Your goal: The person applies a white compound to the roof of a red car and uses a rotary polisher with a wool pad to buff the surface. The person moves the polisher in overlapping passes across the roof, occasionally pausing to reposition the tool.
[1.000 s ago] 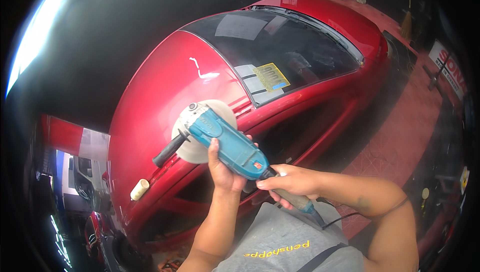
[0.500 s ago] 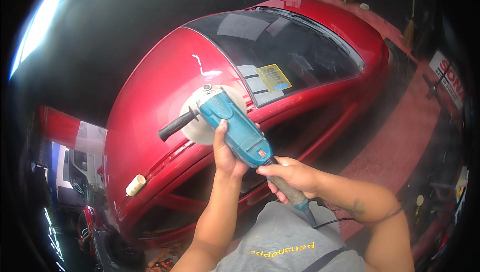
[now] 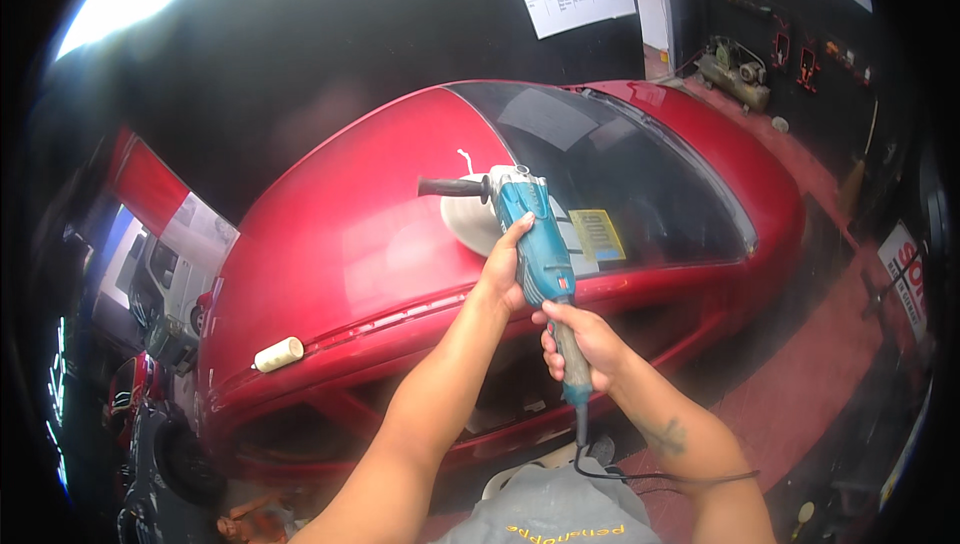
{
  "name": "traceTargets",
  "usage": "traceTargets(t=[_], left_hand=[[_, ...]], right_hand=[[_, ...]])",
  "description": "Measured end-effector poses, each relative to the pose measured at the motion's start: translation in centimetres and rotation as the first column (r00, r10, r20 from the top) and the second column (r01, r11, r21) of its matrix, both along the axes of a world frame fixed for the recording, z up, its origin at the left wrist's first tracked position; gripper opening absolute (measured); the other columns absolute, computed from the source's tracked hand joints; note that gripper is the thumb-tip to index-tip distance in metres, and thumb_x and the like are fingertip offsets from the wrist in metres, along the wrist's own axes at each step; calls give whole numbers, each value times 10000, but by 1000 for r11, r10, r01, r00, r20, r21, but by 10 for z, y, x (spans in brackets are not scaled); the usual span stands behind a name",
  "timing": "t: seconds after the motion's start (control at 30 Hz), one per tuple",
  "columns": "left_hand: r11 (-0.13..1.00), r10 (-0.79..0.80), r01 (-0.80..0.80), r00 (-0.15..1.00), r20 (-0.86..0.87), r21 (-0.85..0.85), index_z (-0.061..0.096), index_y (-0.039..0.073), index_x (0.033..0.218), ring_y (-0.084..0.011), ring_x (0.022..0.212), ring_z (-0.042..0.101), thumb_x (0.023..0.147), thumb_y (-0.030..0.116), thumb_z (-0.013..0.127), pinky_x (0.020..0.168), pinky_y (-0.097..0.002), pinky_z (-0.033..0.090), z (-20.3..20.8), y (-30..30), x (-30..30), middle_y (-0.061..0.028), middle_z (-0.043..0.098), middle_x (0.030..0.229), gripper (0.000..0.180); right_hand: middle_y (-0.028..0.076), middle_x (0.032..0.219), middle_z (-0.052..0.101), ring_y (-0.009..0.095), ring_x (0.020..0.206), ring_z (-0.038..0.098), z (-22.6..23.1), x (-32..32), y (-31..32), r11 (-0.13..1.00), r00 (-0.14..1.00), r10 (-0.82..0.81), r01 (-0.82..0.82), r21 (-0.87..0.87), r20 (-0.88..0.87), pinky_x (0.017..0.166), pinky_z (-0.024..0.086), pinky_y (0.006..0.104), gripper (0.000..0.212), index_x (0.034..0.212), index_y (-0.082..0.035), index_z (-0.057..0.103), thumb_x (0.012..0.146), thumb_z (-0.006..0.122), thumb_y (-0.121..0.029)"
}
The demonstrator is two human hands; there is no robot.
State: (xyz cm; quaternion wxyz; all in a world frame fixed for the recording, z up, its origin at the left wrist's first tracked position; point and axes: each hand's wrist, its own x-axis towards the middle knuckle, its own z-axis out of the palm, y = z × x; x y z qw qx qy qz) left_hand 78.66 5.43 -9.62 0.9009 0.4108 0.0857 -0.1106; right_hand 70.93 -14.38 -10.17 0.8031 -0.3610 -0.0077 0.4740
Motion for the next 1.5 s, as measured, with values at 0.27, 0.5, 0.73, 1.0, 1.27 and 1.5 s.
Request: traceTargets(t=[0.27,0.5,0.73,1.0,1.27,1.5], left_hand=[[1000,0,0,999,53,-7,619,69,1377,-355,1026,755,998,576,716,901,-544,646,1,64,71,-184,739,1166,641],[990,71,-55,990,125,-130,598,53,1397,-386,1002,752,973,619,721,876,-553,643,-5,96,57,-224,726,1147,719],[959,225,-173,947,230,-225,599,6,1383,-395,1041,757,1019,630,647,913,-565,645,-1,141,-27,-228,739,1138,724],[912,392,-311,854,344,-268,595,-43,1377,-363,1141,724,999,651,661,1011,-544,608,-5,182,-107,-198,716,1207,792],[913,389,-341,894,222,-226,557,-14,1414,-397,1066,750,981,643,689,956,-580,635,-22,119,-101,-213,722,1170,798],[940,194,-147,973,128,-307,600,44,1378,-340,996,767,1009,492,730,907,-544,654,-15,39,-34,-183,734,1148,594]], right_hand=[[30,765,623,157,588,635,17,74,56,997,997,35,-30,-69,68,519,574,346,448,1119,-92,607,1034,738,-511],[35,779,634,161,583,645,28,76,82,978,978,126,-94,-188,166,515,577,344,471,1076,-95,604,1031,725,-547],[61,798,611,170,600,644,40,29,128,937,914,285,-202,-286,289,509,569,356,513,1073,-69,582,1026,710,-564],[80,841,623,167,610,674,38,-13,174,864,792,488,-379,-332,368,500,570,324,607,1263,-32,510,1054,653,-583],[149,1039,725,197,743,748,30,-11,112,877,879,417,-321,-357,233,567,586,342,740,1350,-33,535,1018,635,-688],[120,847,718,165,575,657,26,2,44,942,987,65,-13,-336,144,479,570,321,618,1301,-71,535,1044,596,-630]])
